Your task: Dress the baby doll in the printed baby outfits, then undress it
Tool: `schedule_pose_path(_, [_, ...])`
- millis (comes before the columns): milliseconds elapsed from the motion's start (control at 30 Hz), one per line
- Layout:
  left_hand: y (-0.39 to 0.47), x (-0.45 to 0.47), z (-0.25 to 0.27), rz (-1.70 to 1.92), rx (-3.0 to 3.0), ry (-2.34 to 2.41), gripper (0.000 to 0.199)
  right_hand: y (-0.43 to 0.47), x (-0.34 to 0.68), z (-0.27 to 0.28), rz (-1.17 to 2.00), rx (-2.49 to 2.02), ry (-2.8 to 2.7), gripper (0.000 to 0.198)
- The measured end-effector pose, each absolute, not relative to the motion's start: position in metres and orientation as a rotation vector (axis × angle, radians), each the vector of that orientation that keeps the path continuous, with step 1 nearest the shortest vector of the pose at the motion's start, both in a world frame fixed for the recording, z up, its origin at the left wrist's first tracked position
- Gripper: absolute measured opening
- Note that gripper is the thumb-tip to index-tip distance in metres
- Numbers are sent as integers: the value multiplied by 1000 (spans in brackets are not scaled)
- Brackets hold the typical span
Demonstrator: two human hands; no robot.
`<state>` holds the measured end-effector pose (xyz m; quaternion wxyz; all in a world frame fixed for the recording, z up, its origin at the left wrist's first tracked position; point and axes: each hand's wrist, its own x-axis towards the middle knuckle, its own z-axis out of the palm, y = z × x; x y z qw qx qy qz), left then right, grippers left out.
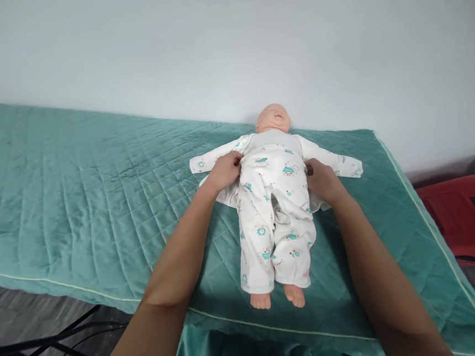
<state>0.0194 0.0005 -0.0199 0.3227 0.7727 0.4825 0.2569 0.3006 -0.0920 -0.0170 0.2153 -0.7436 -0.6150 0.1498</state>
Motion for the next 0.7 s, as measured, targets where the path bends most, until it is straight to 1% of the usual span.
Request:
schedule_pose_path(167, [-5,17,-11,517,2166,1230,31,-90,302,-13,435,-2007,-1861,17])
schedule_pose_path(267, [-7,14,-7,467,2172,1165,38,-89,305,-11,483,-1966,-1848,19])
schedule_pose_path(333, [-7,12,-6,437,2189,1139,40,-90,305,-11,502,-1938,-1826,20])
schedule_pose_path(400, [-6,11,-5,421,2215,1118,37,-91,303,-11,561,-1862,-1781,20])
schedule_pose_path(533, [-4,8,-4,433,2181,1014,30,-95,297,-12,868,-1652,-1515,21])
schedule_pose_path(633, [-6,8,-6,530,2077,926,31,-98,291,-14,1132,-1468,-1283,24])
schedule_pose_path(700, [-8,10,-10,615,1955,881,33,-99,289,-16,1245,-1351,-1174,28])
